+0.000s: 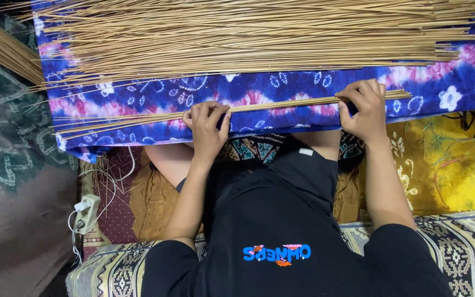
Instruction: The person is sorting through a large pile of thin bamboo sticks, picking them up one by one and organizing them into a smaller bundle on a blue patterned cloth.
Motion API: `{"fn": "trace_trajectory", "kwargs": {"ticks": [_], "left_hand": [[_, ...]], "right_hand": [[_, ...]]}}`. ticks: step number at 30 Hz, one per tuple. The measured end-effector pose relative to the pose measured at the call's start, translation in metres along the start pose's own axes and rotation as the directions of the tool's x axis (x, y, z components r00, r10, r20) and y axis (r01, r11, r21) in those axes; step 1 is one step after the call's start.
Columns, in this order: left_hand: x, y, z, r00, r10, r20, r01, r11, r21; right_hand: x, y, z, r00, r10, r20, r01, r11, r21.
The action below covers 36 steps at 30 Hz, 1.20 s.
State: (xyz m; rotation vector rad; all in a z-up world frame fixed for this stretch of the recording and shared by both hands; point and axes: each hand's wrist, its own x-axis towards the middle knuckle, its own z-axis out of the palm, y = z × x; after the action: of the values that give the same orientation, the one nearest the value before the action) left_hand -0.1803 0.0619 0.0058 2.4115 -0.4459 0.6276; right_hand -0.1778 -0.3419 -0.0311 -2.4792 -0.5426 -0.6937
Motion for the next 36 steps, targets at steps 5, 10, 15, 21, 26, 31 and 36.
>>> {"fn": "trace_trajectory", "kwargs": {"ticks": [5, 10, 15, 21, 26, 31, 36], "left_hand": [[-0.006, -0.009, 0.007, 1.0, 0.02, -0.012, -0.02, 1.0, 0.014], [-0.007, -0.007, 0.011, 0.999, 0.01, -0.048, -0.009, 1.0, 0.022], [-0.002, 0.004, 0.002, 0.998, -0.019, -0.061, 0.017, 0.999, -0.033], [0.013, -0.015, 0.022, 0.993, 0.085, -0.084, -0.086, 0.996, -0.001], [0.061, -0.009, 0.031, 0.983, 0.185, 0.006, -0.185, 0.982, -0.042], [0.093, 0.005, 0.036, 0.972, 0.169, 0.165, -0.17, 0.985, -0.007], [0.103, 0.004, 0.04, 0.965, 0.152, 0.214, -0.157, 0.988, 0.005]], "right_hand": [[-0.001, 0.001, 0.0, 1.0, -0.026, -0.016, 0.026, 1.0, 0.01], [0.003, -0.005, -0.001, 0.998, -0.035, -0.046, 0.035, 0.999, -0.009], [0.007, -0.012, -0.003, 0.995, -0.068, -0.073, 0.065, 0.997, -0.045], [0.033, -0.024, 0.004, 0.995, -0.069, -0.067, 0.07, 0.997, 0.019], [0.078, -0.029, 0.029, 0.992, -0.122, 0.037, 0.121, 0.992, 0.034], [0.108, -0.048, 0.036, 0.979, -0.067, 0.193, 0.083, 0.994, -0.076], [0.109, -0.045, 0.04, 0.975, -0.064, 0.214, 0.086, 0.992, -0.094]]}}
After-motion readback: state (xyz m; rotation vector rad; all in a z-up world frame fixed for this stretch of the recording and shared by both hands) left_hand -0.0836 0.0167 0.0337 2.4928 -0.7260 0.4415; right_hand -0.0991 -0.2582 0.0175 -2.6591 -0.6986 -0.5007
